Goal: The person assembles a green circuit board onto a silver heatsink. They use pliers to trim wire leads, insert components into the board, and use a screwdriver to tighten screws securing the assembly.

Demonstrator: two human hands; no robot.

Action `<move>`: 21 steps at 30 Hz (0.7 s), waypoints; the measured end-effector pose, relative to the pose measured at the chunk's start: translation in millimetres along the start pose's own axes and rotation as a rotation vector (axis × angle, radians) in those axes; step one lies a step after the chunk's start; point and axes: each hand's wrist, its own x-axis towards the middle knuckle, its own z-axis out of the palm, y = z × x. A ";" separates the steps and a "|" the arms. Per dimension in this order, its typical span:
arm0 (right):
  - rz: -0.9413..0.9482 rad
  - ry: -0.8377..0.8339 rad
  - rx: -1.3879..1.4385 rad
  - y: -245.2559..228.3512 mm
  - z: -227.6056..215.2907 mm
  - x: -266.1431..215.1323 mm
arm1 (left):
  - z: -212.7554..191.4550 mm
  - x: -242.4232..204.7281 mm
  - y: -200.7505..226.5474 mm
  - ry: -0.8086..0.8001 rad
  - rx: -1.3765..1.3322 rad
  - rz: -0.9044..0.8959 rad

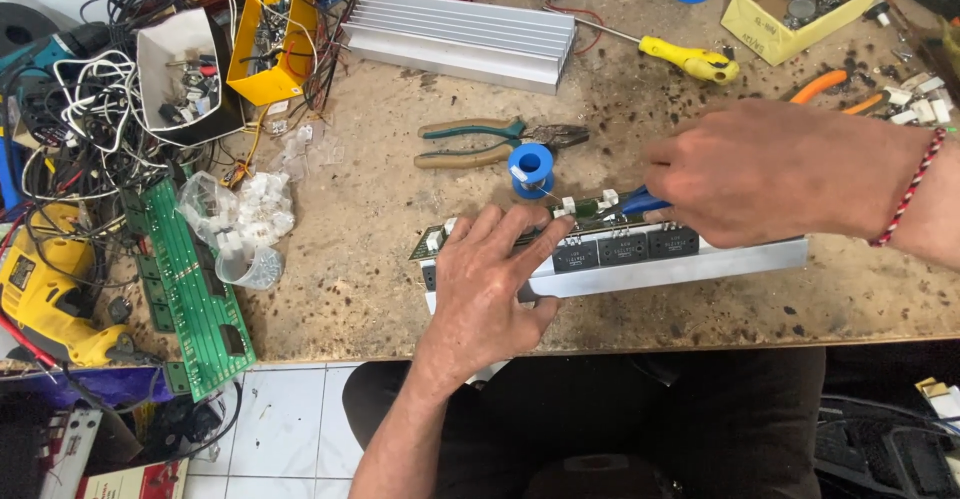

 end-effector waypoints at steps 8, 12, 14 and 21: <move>0.044 -0.038 -0.016 1.8 -1.1 -4.7 | 0.9 -0.7 -0.2 -0.016 0.008 -0.010; 0.028 0.019 -0.054 11.2 14.0 -9.9 | 1.6 -1.2 -0.8 -0.029 0.002 -0.016; -0.029 0.357 -0.246 19.0 25.6 -16.3 | 1.6 -1.1 -1.0 -0.033 0.016 -0.032; 0.363 0.932 0.133 23.8 125.7 -64.2 | 3.7 -4.3 -4.2 -0.025 -0.009 -0.041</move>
